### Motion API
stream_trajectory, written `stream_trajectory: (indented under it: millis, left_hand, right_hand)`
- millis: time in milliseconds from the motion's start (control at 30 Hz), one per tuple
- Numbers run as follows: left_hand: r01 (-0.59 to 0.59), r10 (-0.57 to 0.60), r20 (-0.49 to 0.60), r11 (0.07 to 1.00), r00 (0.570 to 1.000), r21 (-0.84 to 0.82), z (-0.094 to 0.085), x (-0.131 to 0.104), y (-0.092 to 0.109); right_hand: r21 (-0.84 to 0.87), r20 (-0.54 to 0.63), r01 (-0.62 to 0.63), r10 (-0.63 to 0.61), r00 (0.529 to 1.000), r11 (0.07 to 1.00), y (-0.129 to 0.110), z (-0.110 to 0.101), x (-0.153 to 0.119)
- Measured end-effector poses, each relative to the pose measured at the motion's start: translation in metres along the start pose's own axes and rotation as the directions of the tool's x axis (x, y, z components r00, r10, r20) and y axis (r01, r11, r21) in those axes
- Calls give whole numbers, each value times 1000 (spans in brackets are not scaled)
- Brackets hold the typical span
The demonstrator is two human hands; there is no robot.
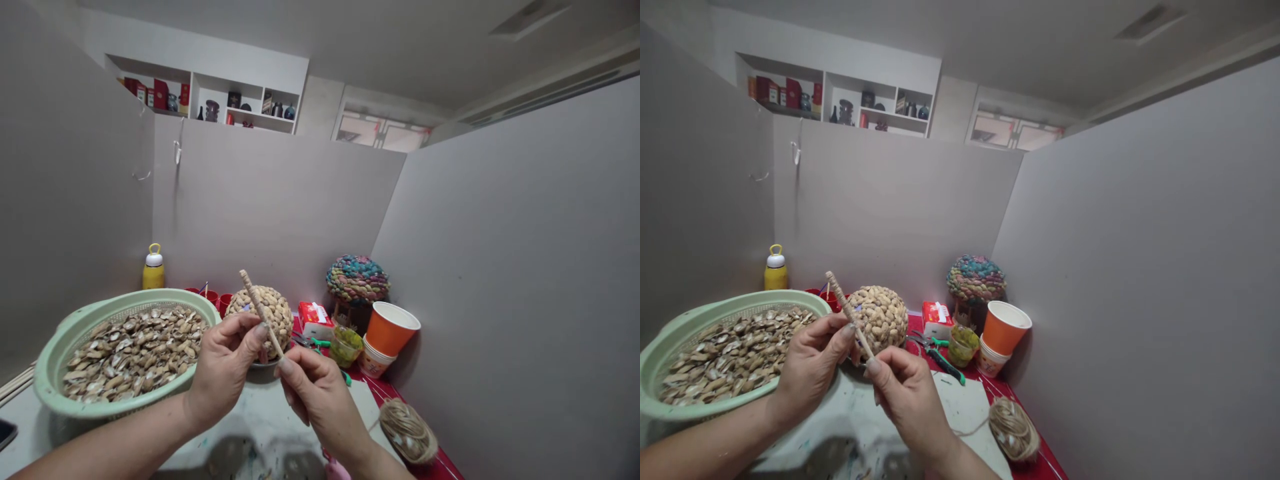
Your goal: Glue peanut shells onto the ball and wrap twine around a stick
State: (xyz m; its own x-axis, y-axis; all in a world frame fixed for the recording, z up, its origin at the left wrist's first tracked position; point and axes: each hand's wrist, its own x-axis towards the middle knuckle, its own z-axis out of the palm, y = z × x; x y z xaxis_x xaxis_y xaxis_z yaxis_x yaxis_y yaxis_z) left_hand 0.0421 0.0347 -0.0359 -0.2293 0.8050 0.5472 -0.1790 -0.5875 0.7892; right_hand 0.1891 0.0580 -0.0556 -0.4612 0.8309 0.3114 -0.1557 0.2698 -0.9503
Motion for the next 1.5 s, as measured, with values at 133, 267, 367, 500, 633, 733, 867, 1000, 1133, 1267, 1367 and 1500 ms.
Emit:
stream_trajectory:
  millis: [133,267,367,500,633,733,867,1000,1133,1267,1367,1500]
  left_hand:
    - [11,-11,17,1000,1000,8,-2,-1,-2]
    - [-2,0,26,999,1000,53,-2,-1,-1]
    - [-16,13,30,997,999,75,-1,0,2]
    - [25,-25,-7,999,1000,31,0,1,2]
    - [40,-40,-25,999,999,-1,0,3,0]
    - [36,-37,-20,999,999,-12,0,2,-1]
    - [30,-30,-20,1000,999,10,-1,0,0]
    - [21,-21,-11,999,1000,27,-2,-1,1]
    - [4,-4,14,999,1000,42,-1,-1,3]
    - [38,-38,-6,999,999,-4,-2,0,0]
    - [61,-63,-32,997,998,-50,-2,2,-4]
    - [66,-67,-26,996,997,-63,-2,4,-6]
  right_hand:
    - [73,61,-35,31,998,997,2,-1,-1]
    - [196,162,-119,88,983,973,5,-1,0]
    - [255,206,-181,130,970,950,6,-1,2]
    - [167,77,-83,71,995,983,4,1,3]
    - [-78,-97,82,-89,991,994,1,1,1]
    - [-140,-101,103,-118,988,985,2,1,-2]
    - [-77,-47,68,-72,996,995,2,0,-4]
    - [72,54,-17,13,998,997,2,-1,-2]
    - [243,234,-141,83,969,960,4,-5,0]
    - [210,209,-141,96,973,968,3,-5,3]
    - [60,22,-20,18,1000,998,0,-2,3]
    - [-47,-66,52,-55,996,998,-2,0,1]
